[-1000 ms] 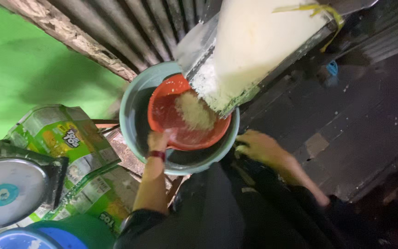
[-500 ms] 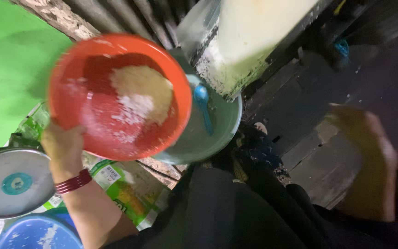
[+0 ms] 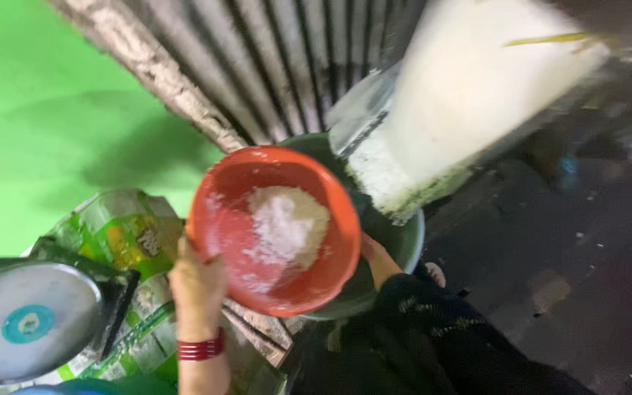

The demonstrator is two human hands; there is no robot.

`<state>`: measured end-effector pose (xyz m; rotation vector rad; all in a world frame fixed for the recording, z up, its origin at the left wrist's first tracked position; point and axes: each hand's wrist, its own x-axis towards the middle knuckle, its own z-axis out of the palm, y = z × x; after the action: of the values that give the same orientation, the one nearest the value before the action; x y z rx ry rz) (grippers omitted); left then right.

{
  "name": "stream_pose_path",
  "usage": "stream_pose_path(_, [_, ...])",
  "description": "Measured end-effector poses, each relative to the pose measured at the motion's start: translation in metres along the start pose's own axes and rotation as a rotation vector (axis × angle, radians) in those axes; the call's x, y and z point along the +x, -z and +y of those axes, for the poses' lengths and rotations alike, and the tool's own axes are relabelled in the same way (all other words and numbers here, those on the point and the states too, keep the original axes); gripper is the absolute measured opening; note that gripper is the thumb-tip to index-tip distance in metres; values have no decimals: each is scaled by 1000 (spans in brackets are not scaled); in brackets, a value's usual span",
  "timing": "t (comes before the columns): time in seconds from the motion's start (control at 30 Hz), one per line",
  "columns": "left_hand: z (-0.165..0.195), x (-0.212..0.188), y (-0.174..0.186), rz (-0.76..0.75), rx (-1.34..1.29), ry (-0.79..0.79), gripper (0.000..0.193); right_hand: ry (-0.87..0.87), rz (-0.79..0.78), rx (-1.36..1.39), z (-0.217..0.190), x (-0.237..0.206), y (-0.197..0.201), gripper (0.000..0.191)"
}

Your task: The person feeds white produce slices one at a time into a motorized grinding machine, holding the hopper cover with the left hand while ground meal collects in a red bowl. They then scoop the ground meal from the bowl into a white sack.

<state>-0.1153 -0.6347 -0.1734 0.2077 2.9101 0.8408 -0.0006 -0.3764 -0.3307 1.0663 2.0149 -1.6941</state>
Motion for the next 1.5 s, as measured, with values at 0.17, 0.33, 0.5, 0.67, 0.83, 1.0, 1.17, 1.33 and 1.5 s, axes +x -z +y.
stream_pose_path(0.17, [33,-23,-17,14,-86,31,72,86,88,-106,40,14,-7,34])
stream_pose_path(0.33, [28,-31,-42,15,82,36,72,121,86,-583,71,-64,48,31])
stream_pose_path(0.5, [8,-16,-110,-95,79,-21,75,-41,-121,-81,49,-165,124,58])
stream_pose_path(0.67, [24,-17,-142,-241,114,165,82,-101,-102,818,38,-114,98,28])
stream_pose_path(0.83, [78,-11,-164,-85,-101,-274,102,-158,238,1304,22,-18,61,9])
stream_pose_path(1.0, [103,23,-172,-229,-243,-493,77,33,496,1152,12,-30,28,25])
stream_pose_path(1.17, [132,51,-154,-538,-409,-444,83,348,539,901,30,-91,14,32])
stream_pose_path(1.33, [163,70,-152,-794,-672,-407,86,500,382,722,60,-134,23,26])
stream_pose_path(1.5, [165,88,-154,-931,-959,-470,51,345,369,492,69,-164,40,35])
